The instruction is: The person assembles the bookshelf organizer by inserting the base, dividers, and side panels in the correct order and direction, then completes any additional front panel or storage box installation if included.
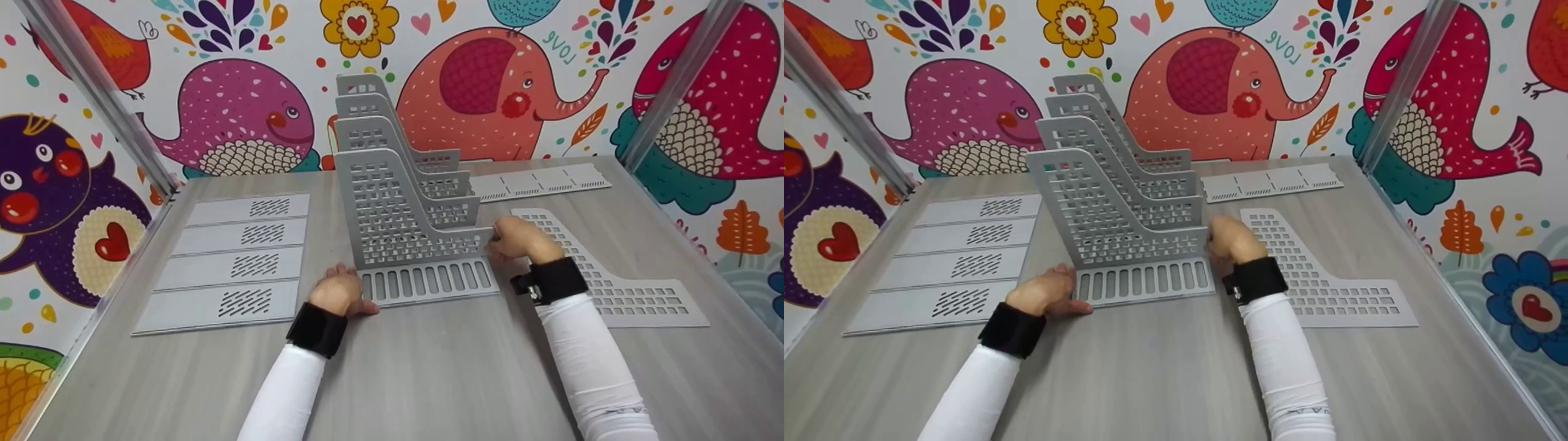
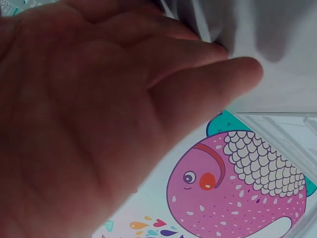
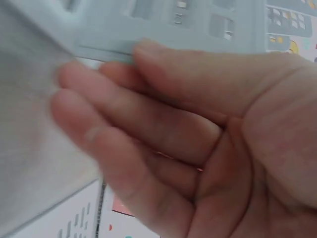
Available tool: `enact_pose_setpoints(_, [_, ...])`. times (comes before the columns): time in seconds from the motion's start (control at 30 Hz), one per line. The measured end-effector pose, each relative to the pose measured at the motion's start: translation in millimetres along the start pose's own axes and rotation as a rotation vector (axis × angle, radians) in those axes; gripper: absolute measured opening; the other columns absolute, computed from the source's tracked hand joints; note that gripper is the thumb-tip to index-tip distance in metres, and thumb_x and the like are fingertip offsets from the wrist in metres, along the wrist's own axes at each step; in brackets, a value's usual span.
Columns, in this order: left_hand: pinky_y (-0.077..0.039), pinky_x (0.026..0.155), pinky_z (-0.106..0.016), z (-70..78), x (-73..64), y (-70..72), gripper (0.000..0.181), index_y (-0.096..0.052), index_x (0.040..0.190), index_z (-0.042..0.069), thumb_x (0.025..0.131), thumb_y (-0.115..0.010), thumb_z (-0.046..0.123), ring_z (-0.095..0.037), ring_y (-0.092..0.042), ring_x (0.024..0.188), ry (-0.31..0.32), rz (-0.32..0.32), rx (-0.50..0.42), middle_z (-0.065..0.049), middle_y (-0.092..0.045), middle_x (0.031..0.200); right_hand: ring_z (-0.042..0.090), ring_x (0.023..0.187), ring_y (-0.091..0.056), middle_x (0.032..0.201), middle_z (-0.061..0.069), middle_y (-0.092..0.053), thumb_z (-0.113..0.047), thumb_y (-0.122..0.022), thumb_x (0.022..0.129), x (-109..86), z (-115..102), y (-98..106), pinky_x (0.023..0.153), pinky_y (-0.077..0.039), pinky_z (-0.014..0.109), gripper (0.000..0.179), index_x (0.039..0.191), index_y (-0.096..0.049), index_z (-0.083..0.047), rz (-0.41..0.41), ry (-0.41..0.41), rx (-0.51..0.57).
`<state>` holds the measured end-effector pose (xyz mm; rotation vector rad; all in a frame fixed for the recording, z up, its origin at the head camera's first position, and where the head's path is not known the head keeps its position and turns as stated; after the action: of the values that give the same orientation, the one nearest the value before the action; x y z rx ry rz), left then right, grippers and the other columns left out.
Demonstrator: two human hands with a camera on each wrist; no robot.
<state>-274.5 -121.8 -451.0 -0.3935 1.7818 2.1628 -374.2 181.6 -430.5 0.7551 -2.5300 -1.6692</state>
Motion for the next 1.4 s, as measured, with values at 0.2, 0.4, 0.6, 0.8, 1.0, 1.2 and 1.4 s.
enact_pose_setpoints(0.2, [-0.039,0.115,-0.054,-0.9,-1.7,2.1,0.083,-0.036,0.147,-0.014,0.093,-0.068,0.041,-0.044,-0.04,0.142,-0.013,0.057,0.038,-0.032,-0.037,0.155,0.015,0.057,-0.062,0.071,0.018,-0.073,-0.008,-0.063,0.091,5.7,-0.4,-2.2,0.053,-0.045,0.023,0.021,0.08,-0.074,0.006,0.07,0.019,-0.009])
enact_pose_setpoints(0.4, [-0.04,0.113,-0.056,1.5,-3.4,1.7,0.08,-0.038,0.146,-0.014,0.095,-0.066,0.04,-0.04,-0.042,0.142,-0.01,0.099,0.049,-0.03,-0.043,0.15,0.026,0.072,-0.061,0.086,0.019,-0.071,-0.01,-0.07,0.08,-6.3,20.1,13.1,0.065,-0.052,0.036,0.021,0.091,-0.071,0.007,0.121,-0.084,-0.068])
enact_pose_setpoints(0.6, [-0.038,0.115,-0.055,3.7,1.2,0.2,0.078,-0.035,0.149,-0.011,0.098,-0.06,0.042,-0.037,-0.038,0.146,0.041,0.071,0.084,-0.028,-0.041,0.154,0.044,0.099,-0.048,0.11,0.03,-0.055,-0.036,-0.086,0.072,-35.7,81.2,25.6,0.083,-0.051,0.055,0.071,0.119,-0.056,0.009,0.091,-0.432,-0.045])
enact_pose_setpoints(0.8, [-0.032,0.12,-0.053,3.7,8.5,-1.9,0.079,-0.03,0.154,-0.007,0.1,-0.055,0.046,-0.032,-0.03,0.152,0.1,-0.005,0.107,-0.024,-0.033,0.161,0.035,0.089,-0.049,0.1,0.024,-0.051,-0.048,-0.085,0.073,-47.6,111.0,19.6,0.071,-0.048,0.042,0.08,0.118,-0.059,0.013,0.015,-0.514,0.078])
enact_pose_setpoints(1.0, [-0.033,0.119,-0.055,3.6,9.7,-2.9,0.079,-0.031,0.153,-0.007,0.1,-0.056,0.045,-0.034,-0.033,0.15,0.099,0.023,0.091,-0.025,-0.035,0.159,0.034,0.089,-0.05,0.099,0.021,-0.049,-0.054,-0.085,0.07,-50.2,117.8,18.6,0.07,-0.045,0.039,0.087,0.122,-0.055,0.01,0.008,-0.574,0.148])
enact_pose_setpoints(1.2, [-0.034,0.118,-0.056,4.3,8.6,-3.2,0.08,-0.031,0.153,-0.007,0.099,-0.057,0.046,-0.035,-0.034,0.149,0.096,0.037,0.09,-0.025,-0.036,0.158,0.033,0.089,-0.049,0.096,0.017,-0.048,-0.054,-0.085,0.071,-48.0,124.6,15.7,0.073,-0.044,0.039,0.087,0.121,-0.053,0.009,-0.034,-0.563,0.163])
enact_pose_setpoints(1.4, [-0.035,0.118,-0.055,3.2,9.1,-3.2,0.079,-0.03,0.153,-0.008,0.1,-0.056,0.045,-0.035,-0.032,0.15,0.098,0.025,0.089,-0.026,-0.033,0.16,0.037,0.103,-0.046,0.116,0.026,-0.047,-0.044,-0.082,0.079,-45.7,122.4,22.5,0.1,-0.046,0.054,0.092,0.133,-0.04,0.018,-0.019,-0.478,0.237])
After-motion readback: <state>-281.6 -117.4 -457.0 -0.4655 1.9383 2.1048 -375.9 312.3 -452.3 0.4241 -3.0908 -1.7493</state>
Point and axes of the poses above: each hand's wrist, its own x-axis towards the middle knuckle, its own y-axis out of the back of the hand, z = x × y, the point moved 4 cm from there along x, towards the middle knuckle
